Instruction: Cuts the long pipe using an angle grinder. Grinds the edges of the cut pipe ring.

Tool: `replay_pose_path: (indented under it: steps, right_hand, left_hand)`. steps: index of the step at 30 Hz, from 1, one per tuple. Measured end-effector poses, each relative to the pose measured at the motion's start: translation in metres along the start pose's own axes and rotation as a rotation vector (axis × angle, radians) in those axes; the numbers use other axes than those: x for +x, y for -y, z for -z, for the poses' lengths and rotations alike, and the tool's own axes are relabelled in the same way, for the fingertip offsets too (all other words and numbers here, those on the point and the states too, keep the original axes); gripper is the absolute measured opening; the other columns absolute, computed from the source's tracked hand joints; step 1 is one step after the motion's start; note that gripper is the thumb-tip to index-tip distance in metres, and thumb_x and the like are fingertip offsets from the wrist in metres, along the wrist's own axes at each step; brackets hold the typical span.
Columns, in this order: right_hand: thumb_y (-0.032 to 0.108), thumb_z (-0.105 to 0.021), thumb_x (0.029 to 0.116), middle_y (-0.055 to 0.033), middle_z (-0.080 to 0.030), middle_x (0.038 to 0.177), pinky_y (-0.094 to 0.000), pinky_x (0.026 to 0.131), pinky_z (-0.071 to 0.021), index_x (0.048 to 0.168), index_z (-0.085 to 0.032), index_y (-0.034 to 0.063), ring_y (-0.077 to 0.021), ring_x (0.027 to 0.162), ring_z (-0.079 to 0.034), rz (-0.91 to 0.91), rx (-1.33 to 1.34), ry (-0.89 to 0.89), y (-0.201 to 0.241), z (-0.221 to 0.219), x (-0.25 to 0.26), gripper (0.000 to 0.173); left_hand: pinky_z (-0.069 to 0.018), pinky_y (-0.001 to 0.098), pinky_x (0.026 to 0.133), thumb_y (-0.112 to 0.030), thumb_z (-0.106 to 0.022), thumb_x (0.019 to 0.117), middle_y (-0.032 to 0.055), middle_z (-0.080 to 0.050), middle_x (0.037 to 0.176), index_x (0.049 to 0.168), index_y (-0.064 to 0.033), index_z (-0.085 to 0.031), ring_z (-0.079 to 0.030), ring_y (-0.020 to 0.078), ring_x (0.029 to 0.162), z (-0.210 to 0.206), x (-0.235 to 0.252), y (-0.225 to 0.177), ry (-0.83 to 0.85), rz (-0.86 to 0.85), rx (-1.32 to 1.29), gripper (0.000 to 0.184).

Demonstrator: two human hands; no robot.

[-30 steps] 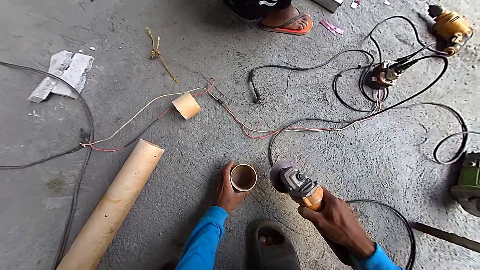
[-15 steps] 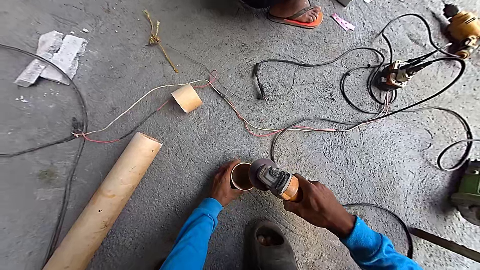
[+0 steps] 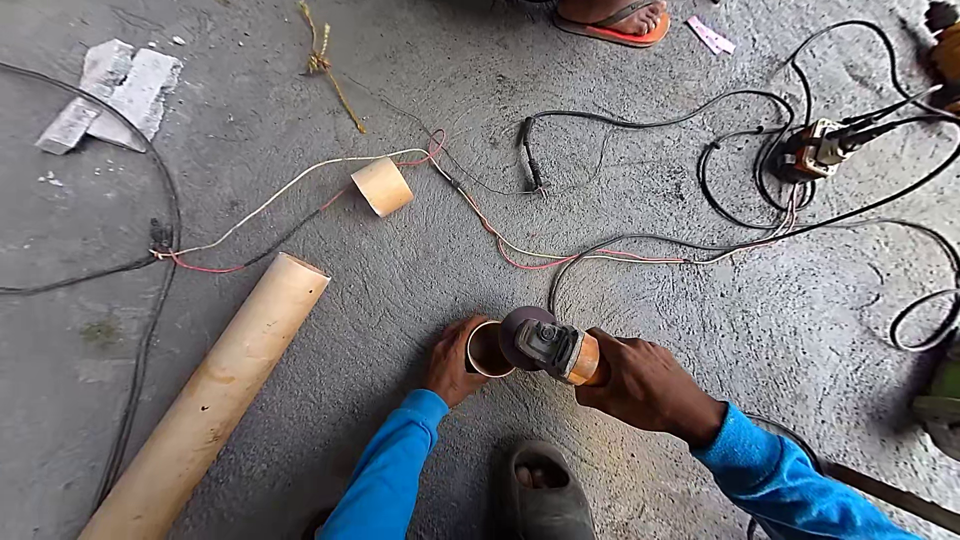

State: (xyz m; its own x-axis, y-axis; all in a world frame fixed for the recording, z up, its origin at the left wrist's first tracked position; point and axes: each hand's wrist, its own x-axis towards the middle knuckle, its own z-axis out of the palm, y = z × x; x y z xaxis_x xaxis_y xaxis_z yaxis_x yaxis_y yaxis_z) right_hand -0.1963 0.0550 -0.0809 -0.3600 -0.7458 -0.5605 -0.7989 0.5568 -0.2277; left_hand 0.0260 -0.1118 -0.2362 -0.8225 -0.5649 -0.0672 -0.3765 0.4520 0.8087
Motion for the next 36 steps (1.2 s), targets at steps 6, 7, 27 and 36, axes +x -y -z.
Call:
replay_pose_path:
  steps: [6, 7, 27, 36]
  right_hand:
    - [0.063, -0.075, 0.0726, 0.0002, -0.067, 0.078, -0.0475, 0.063, -0.0534, 0.105, -0.064, 0.0195, -0.0212, 0.076, -0.069, -0.03, 0.003, 0.021, 0.0, -0.009, -0.014, 0.055]
    - [0.063, -0.075, 0.0736, -0.0012, -0.067, 0.08, -0.0482, 0.064, -0.0534, 0.106, -0.064, 0.0185, -0.0225, 0.077, -0.069, -0.037, 0.007, 0.034, 0.001, -0.011, -0.017, 0.056]
    - [0.06, -0.081, 0.071, 0.0017, -0.068, 0.076, -0.0492, 0.063, -0.0547, 0.107, -0.066, 0.0207, -0.0202, 0.073, -0.069, -0.001, 0.013, -0.063, -0.001, 0.01, 0.006, 0.055]
    - [0.061, -0.08, 0.0711, 0.0051, -0.066, 0.074, -0.0439, 0.062, -0.0529, 0.103, -0.065, 0.0231, -0.0158, 0.071, -0.067, 0.054, -0.131, 0.019, 0.01, 0.029, 0.022, 0.052]
  left_hand:
    - [-0.0467, 0.0368, 0.113, -0.029, -0.097, 0.0601, 0.0032, -0.065, 0.136, 0.144, -0.0124, -0.055, -0.058, 0.0166, 0.131, 0.0, 0.001, 0.002, -0.001, -0.015, 0.002, 0.095]
    - [-0.0465, 0.037, 0.113, -0.029, -0.097, 0.0602, 0.0034, -0.065, 0.137, 0.144, -0.0123, -0.055, -0.058, 0.017, 0.131, 0.0, 0.001, 0.002, 0.001, -0.014, 0.004, 0.096]
    - [-0.042, 0.0382, 0.117, -0.024, -0.099, 0.057, 0.0036, -0.064, 0.138, 0.142, -0.0115, -0.058, -0.056, 0.0196, 0.133, 0.0, 0.003, 0.002, 0.01, -0.004, -0.01, 0.095]
    - [-0.0422, 0.0362, 0.117, -0.024, -0.098, 0.0584, 0.0034, -0.066, 0.136, 0.139, -0.0095, -0.06, -0.057, 0.0181, 0.132, 0.0, 0.002, 0.003, -0.021, -0.06, -0.022, 0.09]
